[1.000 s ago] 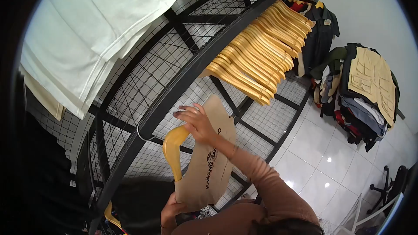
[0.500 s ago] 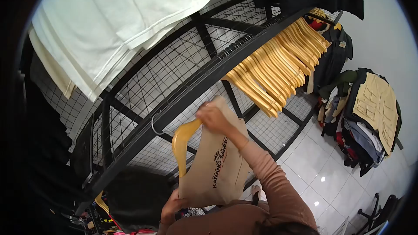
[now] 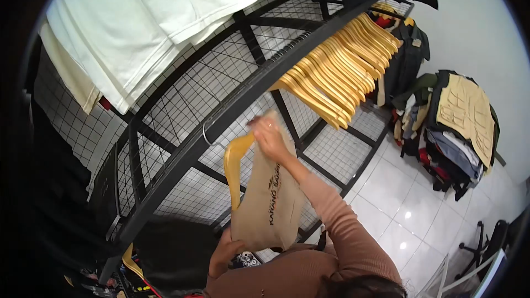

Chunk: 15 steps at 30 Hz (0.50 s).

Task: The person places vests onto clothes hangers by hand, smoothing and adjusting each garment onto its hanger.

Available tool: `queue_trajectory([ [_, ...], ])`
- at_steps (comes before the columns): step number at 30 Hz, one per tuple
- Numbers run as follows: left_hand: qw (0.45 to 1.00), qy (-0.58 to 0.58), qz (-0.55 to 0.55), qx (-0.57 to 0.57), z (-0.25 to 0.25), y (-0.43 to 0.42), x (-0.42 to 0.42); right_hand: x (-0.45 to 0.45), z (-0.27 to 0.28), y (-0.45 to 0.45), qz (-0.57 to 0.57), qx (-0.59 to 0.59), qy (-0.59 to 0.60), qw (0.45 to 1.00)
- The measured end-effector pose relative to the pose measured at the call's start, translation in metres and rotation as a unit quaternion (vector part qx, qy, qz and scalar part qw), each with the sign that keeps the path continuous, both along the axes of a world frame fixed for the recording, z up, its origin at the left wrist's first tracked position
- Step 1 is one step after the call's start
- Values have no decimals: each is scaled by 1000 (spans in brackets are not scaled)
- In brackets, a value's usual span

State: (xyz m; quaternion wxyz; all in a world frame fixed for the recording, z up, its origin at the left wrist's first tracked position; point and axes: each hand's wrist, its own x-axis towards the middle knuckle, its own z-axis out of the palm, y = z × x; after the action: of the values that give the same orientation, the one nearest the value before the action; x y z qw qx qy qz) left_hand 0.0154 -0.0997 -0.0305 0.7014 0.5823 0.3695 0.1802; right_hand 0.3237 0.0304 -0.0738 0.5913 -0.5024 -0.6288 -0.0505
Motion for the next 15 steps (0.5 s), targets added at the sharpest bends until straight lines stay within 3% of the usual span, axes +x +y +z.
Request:
queue_trajectory([
  [4, 1000, -2, -26, 2, 0, 9, -6, 9, -5, 3, -88, -104, 98, 986],
  [7, 999, -11, -26, 44, -12, 14, -7, -4, -2, -12, -178, 33, 187, 966],
  [11, 998, -46, -24, 39, -12, 8, 2, -101, 14, -106, -29, 108, 300, 948],
  [13, 998, -55, -29, 29, -9, 13, 5, -160, -10, -130, -13, 33, 324, 945],
  [15, 999, -8, -22, 21, -8, 15, 4, -203, -35, -149, 4, -135, 408, 903],
])
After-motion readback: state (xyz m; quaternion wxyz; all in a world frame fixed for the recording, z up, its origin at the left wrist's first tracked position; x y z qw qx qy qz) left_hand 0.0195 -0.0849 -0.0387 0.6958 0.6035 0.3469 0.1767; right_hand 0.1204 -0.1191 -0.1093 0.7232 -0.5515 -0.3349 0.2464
